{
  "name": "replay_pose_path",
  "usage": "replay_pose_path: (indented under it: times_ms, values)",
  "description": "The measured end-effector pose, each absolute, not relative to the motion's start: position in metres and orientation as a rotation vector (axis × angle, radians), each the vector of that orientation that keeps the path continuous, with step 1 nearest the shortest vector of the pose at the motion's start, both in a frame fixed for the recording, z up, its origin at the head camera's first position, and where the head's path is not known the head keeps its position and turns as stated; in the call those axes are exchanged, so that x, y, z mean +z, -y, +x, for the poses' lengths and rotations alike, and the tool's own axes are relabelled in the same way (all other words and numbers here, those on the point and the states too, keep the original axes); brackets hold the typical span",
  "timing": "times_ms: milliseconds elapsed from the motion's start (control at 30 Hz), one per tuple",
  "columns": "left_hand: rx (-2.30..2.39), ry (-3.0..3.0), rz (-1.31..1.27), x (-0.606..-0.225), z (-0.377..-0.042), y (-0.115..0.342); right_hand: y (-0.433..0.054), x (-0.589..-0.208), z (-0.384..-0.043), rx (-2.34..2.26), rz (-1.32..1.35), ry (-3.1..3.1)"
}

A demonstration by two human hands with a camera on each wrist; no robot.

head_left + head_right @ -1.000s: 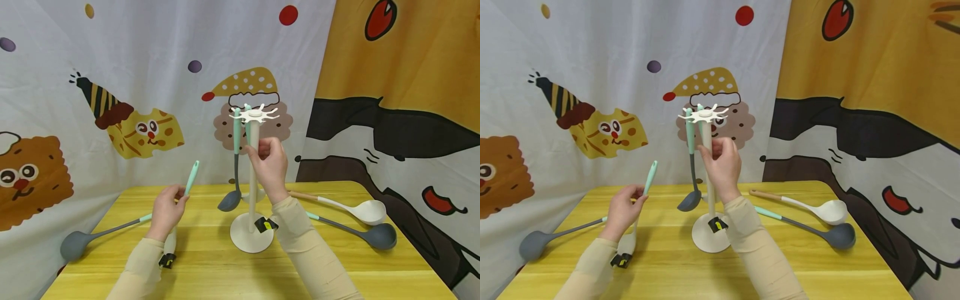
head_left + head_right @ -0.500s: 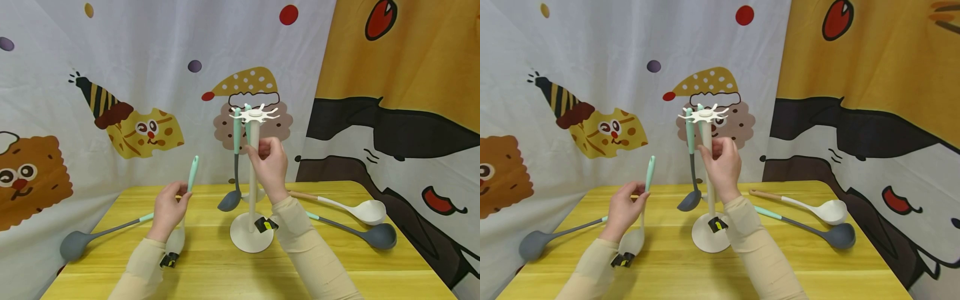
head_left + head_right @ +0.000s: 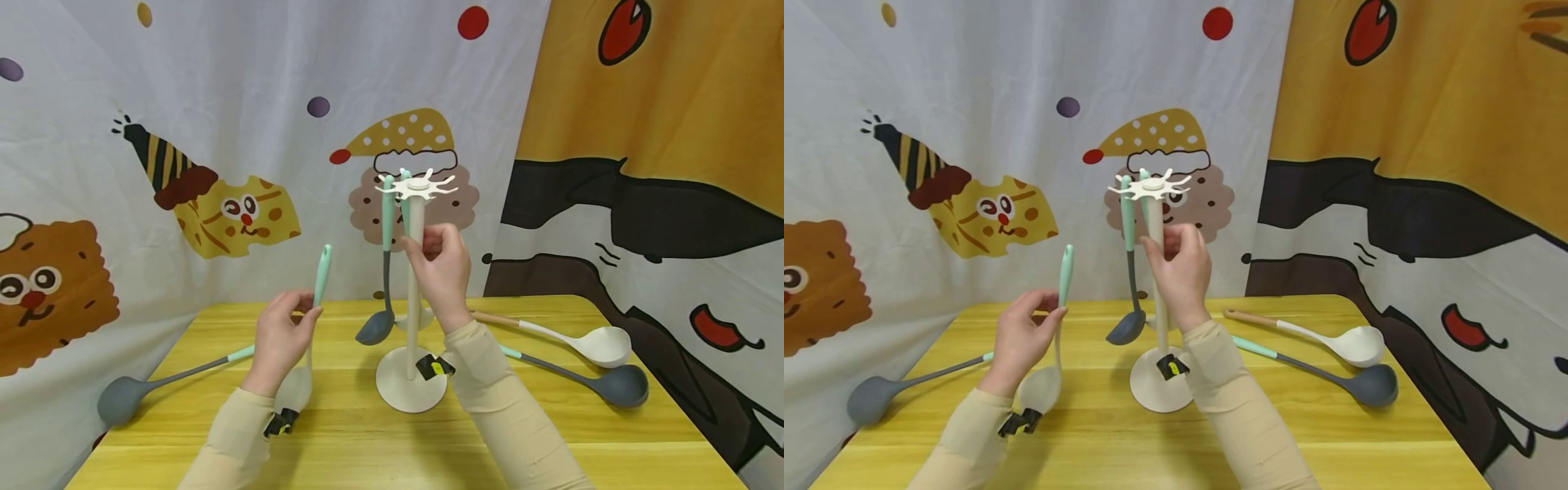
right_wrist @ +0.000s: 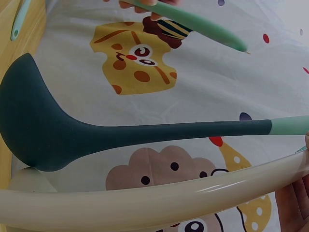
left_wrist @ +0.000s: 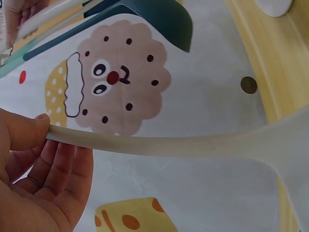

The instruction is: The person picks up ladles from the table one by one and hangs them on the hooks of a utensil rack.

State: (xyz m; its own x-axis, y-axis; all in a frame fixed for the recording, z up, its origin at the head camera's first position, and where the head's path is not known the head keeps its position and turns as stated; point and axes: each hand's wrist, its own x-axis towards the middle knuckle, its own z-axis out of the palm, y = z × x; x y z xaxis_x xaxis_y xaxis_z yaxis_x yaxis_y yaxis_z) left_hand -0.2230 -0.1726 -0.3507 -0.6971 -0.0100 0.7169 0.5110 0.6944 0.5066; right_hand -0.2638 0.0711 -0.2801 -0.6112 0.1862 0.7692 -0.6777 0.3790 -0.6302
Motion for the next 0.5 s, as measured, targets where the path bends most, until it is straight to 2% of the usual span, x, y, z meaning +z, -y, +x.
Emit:
replay_pose_path:
  times_ms: [500]
  values:
    - [-0.966, 2.106, -0.450, -0.331, -0.217, 0.163, -0.071, -0.281, -0.264, 1.317, 0.428, 1.827]
